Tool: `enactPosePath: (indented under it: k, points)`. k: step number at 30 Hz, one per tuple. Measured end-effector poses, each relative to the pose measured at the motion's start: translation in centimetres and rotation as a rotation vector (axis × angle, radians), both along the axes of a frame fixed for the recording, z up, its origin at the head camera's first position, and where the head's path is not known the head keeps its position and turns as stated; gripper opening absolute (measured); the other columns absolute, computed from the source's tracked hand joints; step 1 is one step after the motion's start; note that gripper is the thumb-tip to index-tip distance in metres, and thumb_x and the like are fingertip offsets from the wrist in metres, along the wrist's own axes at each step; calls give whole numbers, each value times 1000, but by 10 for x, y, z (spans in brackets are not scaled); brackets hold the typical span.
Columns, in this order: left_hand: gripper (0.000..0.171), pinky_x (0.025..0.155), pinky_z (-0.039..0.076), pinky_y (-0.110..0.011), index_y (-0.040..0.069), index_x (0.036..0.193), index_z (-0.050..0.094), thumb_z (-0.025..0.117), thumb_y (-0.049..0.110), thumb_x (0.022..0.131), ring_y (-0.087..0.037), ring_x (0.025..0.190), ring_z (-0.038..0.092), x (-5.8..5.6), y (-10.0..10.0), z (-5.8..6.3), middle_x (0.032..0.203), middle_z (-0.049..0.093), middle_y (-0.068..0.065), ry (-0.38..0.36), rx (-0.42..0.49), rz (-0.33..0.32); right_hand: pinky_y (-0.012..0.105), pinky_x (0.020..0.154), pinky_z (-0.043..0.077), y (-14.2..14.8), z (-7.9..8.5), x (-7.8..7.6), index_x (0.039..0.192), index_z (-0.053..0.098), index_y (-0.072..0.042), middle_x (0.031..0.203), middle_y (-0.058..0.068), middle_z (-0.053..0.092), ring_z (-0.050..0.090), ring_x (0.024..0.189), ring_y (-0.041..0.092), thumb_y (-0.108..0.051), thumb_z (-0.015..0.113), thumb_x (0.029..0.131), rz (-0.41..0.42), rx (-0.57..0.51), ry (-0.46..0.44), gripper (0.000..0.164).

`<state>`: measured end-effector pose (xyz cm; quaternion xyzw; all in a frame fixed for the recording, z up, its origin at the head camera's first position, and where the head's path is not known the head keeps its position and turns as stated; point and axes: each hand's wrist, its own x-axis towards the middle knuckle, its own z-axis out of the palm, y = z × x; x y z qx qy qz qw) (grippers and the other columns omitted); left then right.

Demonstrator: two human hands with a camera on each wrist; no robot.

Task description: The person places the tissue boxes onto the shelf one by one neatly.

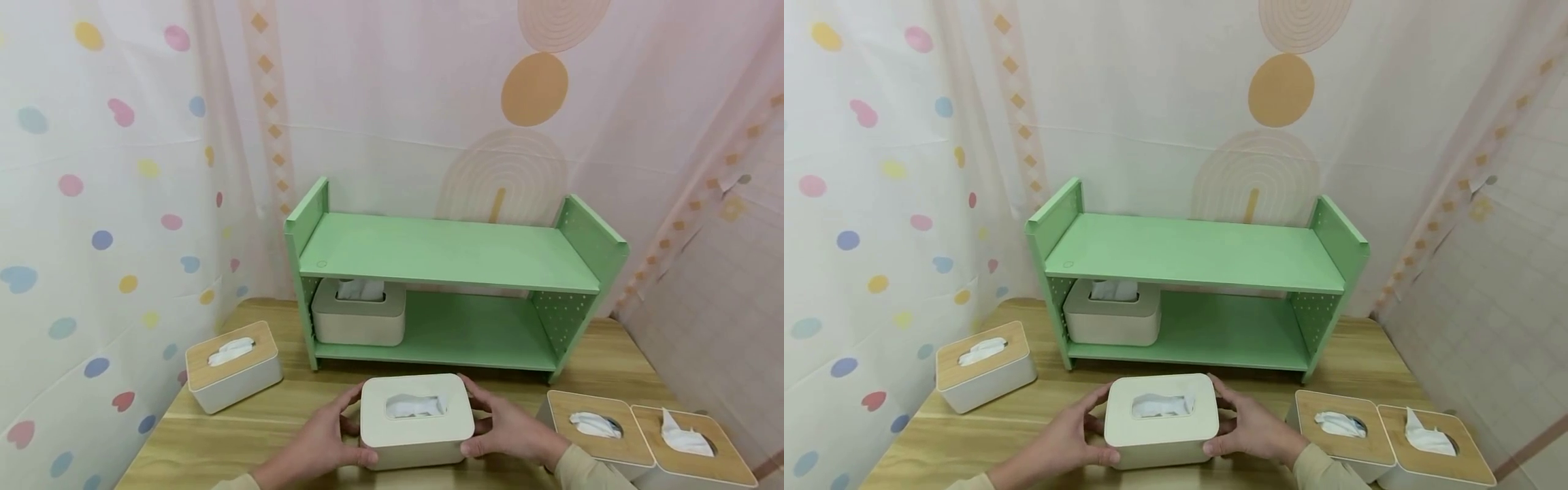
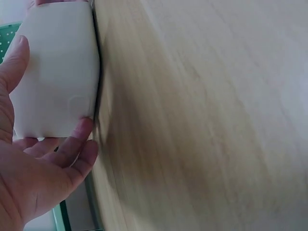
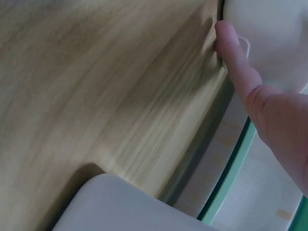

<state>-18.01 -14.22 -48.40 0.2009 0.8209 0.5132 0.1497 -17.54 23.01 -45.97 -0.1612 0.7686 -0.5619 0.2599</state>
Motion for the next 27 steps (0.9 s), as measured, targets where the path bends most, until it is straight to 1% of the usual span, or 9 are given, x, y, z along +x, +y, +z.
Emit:
enactPosePath:
  k: [2,5,9,12,15,19,21,24,27]
  points:
    - [120,90,59,-27,7,170,26,99,31,77,-21,115,74,0,0,-2,171,35,-26,-43,56,1,38,86,64,-1,-1,-1,174,6,-18,167,41,27,67,127,39,-20,91,88,-8,-25,-25,121]
    - [121,88,62,-30,3,169,25,99,26,76,-26,117,74,0,1,-4,172,30,-29,-83,133,1,37,88,63,-1,-1,-1,174,7,-17,166,40,28,68,125,37,-19,92,87,-27,-26,-25,122]
    - [122,84,63,-28,3,169,25,100,24,75,-25,112,75,1,5,-2,172,30,-29,-103,170,9,33,91,61,1,2,1,174,7,-16,166,40,28,69,123,36,-17,92,86,-42,-29,-15,122]
    - [122,83,62,-26,7,170,27,101,22,74,-23,107,74,2,10,5,172,31,-27,-98,181,31,32,92,61,5,8,4,174,7,-17,168,38,27,69,123,35,-16,92,86,-61,-45,-21,122]
    - [122,84,63,-27,12,170,28,101,20,73,-24,106,74,0,19,16,172,32,-25,-84,210,41,30,93,60,13,21,5,174,8,-16,168,37,29,67,125,34,-17,91,87,-73,-30,30,120]
    - [123,83,64,-28,18,171,27,101,22,73,-25,107,74,-8,37,33,172,34,-21,-74,229,38,29,94,59,31,46,1,173,8,-13,164,38,34,63,127,35,-17,90,88,-71,13,115,119]
    - [122,83,64,-29,20,172,26,100,22,75,-24,107,74,-14,49,40,171,36,-19,-77,236,32,27,95,58,41,57,-2,173,7,-12,163,38,35,62,129,35,-17,89,88,-69,31,135,118]
    - [120,83,64,-30,21,172,26,99,23,77,-22,106,75,-24,67,47,171,37,-17,-60,237,26,27,95,58,57,68,-8,173,5,-13,164,39,34,60,132,38,-17,88,90,-79,57,136,118]
    - [117,82,64,-30,20,171,27,98,21,78,-21,100,75,-36,82,50,172,38,-14,-37,227,30,31,94,59,68,73,-16,173,1,-14,165,41,30,58,136,44,-17,86,92,-91,75,115,118]
